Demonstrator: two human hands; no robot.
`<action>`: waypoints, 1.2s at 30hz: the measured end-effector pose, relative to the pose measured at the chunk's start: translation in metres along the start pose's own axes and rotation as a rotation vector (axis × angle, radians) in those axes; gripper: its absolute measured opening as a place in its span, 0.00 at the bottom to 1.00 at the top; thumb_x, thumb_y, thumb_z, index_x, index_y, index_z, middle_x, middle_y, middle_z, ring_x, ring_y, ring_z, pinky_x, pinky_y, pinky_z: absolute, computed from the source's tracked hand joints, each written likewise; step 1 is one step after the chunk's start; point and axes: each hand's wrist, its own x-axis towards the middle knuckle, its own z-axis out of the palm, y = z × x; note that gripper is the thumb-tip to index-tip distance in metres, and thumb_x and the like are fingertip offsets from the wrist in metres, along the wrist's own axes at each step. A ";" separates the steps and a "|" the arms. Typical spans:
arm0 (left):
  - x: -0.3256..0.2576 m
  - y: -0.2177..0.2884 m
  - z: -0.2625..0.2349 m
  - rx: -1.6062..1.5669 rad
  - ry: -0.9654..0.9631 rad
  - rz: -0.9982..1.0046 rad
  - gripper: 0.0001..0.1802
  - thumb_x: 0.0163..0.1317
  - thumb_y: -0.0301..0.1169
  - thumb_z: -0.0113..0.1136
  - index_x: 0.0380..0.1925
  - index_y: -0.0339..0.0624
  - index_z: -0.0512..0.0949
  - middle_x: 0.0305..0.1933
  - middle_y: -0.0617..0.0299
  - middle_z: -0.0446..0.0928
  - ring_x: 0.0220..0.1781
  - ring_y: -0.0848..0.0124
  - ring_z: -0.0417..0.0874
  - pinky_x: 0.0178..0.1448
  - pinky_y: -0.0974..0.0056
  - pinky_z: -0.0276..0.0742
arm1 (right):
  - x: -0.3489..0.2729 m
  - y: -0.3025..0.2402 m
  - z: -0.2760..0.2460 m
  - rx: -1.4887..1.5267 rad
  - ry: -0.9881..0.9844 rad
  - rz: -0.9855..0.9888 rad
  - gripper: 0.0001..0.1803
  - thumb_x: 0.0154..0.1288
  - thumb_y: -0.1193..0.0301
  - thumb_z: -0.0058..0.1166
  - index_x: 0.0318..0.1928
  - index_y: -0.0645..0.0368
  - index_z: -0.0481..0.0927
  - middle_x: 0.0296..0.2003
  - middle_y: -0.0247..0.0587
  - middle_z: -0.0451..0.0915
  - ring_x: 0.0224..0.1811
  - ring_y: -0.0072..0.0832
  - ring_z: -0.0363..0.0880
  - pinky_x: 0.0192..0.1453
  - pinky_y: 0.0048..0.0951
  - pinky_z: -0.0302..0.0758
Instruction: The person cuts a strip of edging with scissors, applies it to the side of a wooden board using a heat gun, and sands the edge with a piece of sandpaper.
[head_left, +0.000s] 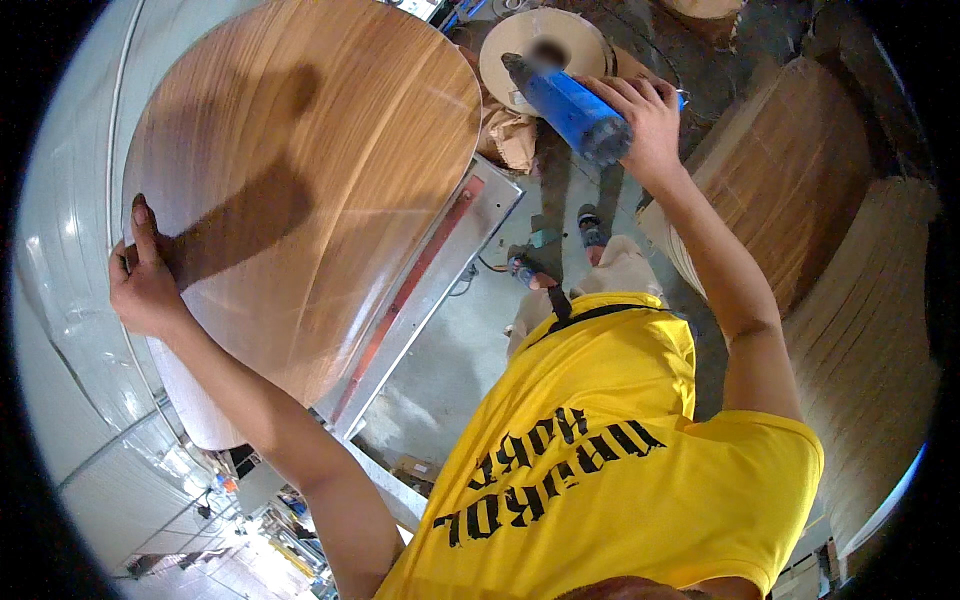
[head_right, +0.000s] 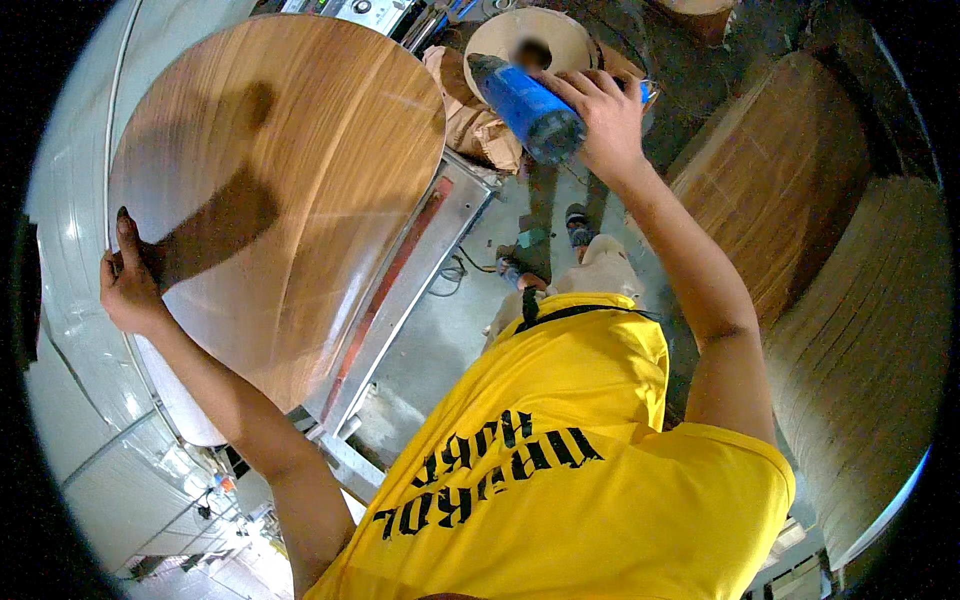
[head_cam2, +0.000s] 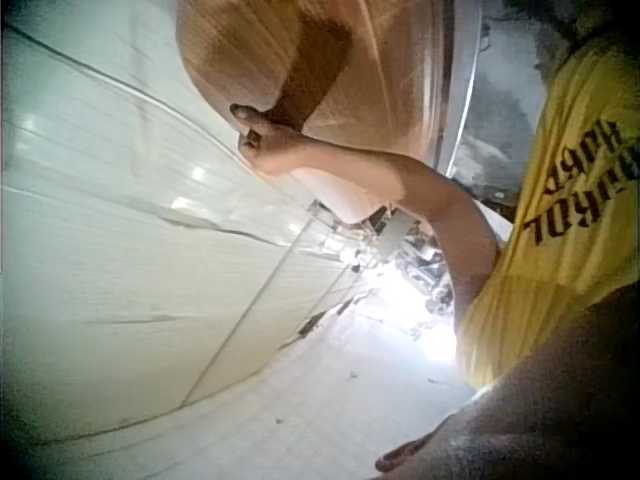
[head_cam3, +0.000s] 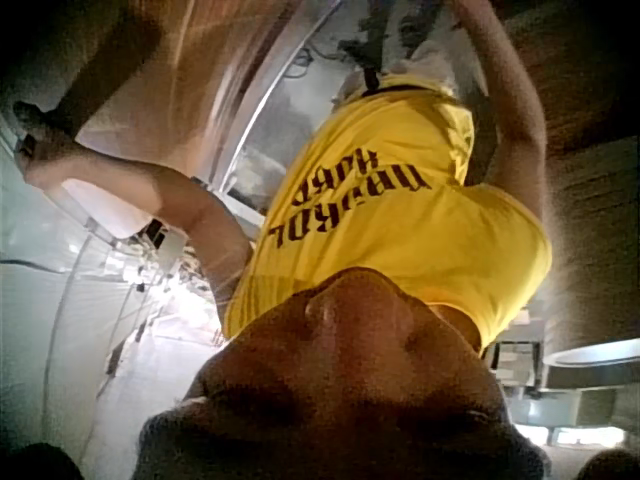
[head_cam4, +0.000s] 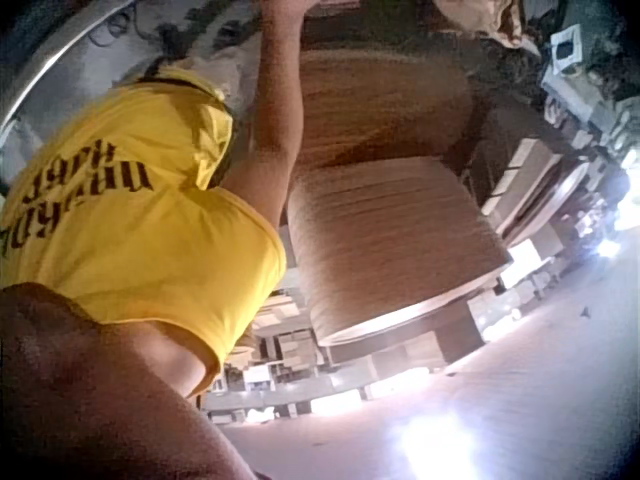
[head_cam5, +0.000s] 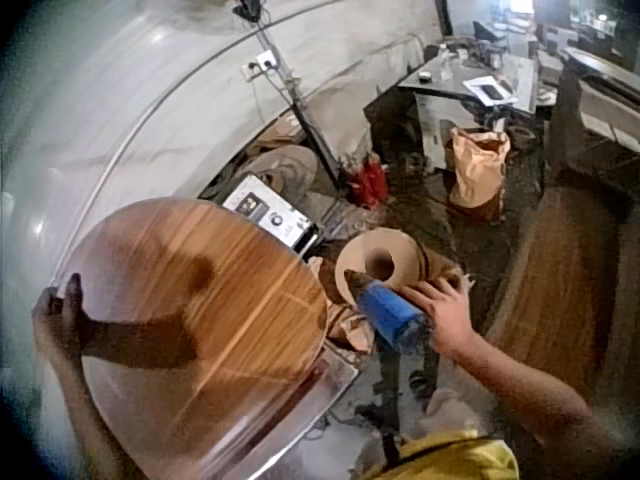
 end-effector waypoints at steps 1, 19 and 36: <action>-0.001 0.001 -0.001 -0.011 -0.006 0.001 0.44 0.50 0.78 0.73 0.43 0.47 0.95 0.40 0.57 0.94 0.45 0.60 0.95 0.51 0.55 0.87 | 0.007 0.000 0.014 -0.032 -0.032 0.020 0.39 0.55 0.59 0.73 0.71 0.34 0.83 0.59 0.33 0.88 0.63 0.38 0.83 0.73 0.54 0.65; -0.007 0.004 -0.009 -0.042 0.019 0.023 0.47 0.48 0.82 0.71 0.46 0.51 0.95 0.42 0.65 0.94 0.50 0.65 0.95 0.59 0.58 0.85 | 0.080 -0.035 0.068 -0.090 0.041 0.079 0.33 0.61 0.59 0.68 0.70 0.31 0.83 0.59 0.25 0.88 0.63 0.39 0.84 0.68 0.57 0.66; 0.003 -0.010 0.001 -0.094 0.101 0.136 0.38 0.50 0.75 0.78 0.27 0.47 0.94 0.27 0.67 0.91 0.25 0.73 0.89 0.34 0.66 0.78 | 0.029 -0.042 0.121 -0.081 -0.194 0.052 0.29 0.66 0.56 0.64 0.69 0.35 0.84 0.61 0.25 0.87 0.62 0.35 0.85 0.66 0.62 0.65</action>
